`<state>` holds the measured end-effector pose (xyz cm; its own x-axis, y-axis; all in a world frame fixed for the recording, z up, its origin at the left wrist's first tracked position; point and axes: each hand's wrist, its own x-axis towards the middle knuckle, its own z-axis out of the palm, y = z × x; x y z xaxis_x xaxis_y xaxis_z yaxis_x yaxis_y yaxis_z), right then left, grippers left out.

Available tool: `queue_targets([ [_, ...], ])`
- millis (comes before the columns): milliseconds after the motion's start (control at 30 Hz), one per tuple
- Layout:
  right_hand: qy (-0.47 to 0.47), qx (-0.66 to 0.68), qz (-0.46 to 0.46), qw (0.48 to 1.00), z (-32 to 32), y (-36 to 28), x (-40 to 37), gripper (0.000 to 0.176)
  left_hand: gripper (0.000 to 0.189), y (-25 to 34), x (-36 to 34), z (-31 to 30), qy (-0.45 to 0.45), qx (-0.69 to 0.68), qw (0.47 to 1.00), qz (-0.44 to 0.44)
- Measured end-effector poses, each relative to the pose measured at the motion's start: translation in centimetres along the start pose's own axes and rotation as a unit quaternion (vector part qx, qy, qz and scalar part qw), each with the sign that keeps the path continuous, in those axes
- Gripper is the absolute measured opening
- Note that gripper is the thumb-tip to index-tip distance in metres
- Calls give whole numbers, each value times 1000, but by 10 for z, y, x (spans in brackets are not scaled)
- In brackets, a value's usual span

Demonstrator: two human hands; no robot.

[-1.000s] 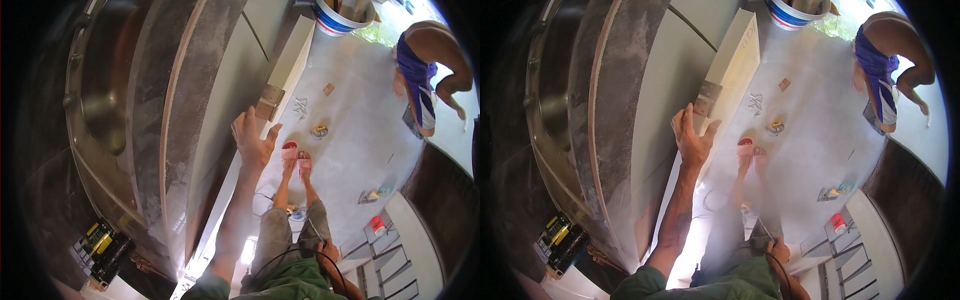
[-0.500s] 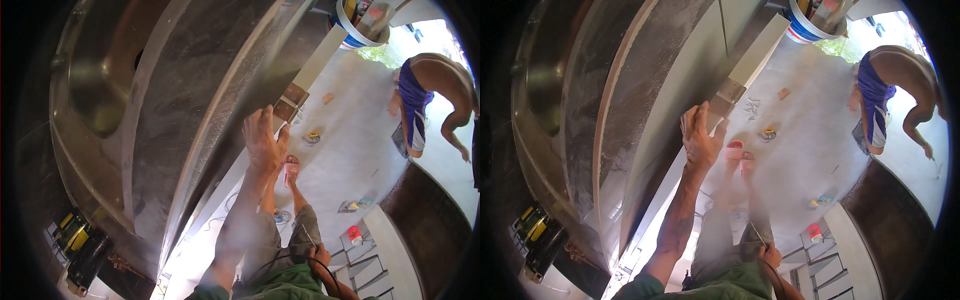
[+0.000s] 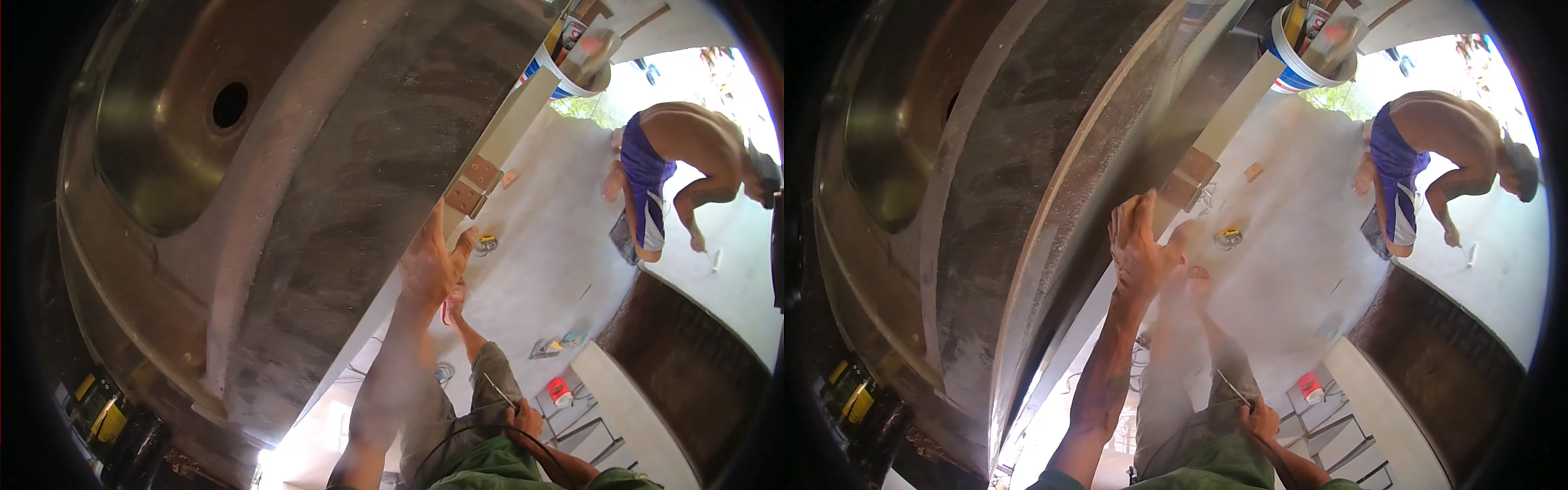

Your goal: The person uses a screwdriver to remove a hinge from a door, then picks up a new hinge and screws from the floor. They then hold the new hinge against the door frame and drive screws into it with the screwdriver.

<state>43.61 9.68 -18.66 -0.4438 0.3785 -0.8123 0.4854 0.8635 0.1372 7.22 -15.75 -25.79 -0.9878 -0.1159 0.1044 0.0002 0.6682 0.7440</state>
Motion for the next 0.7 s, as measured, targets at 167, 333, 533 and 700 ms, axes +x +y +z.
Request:
queue_targets([
  [167, 15, 2, -3, 1000, 6, 2, 1, 31, 69, 4, 1, 3, -5, 9, 1000, -14],
  [333, 9, 6, 0, 1000, 6, -3, -3, 31, 68, 6, 1, 3, -12, 46, 999, -14],
  [533, 0, 19, 5, 1000, 2, -7, -5, 30, 64, 2, 2, 9, 5, 81, 997, 9],
  [700, -8, 30, 20, 999, 2, -9, -4, 30, 62, 4, 3, 11, 8, 95, 995, 6],
])
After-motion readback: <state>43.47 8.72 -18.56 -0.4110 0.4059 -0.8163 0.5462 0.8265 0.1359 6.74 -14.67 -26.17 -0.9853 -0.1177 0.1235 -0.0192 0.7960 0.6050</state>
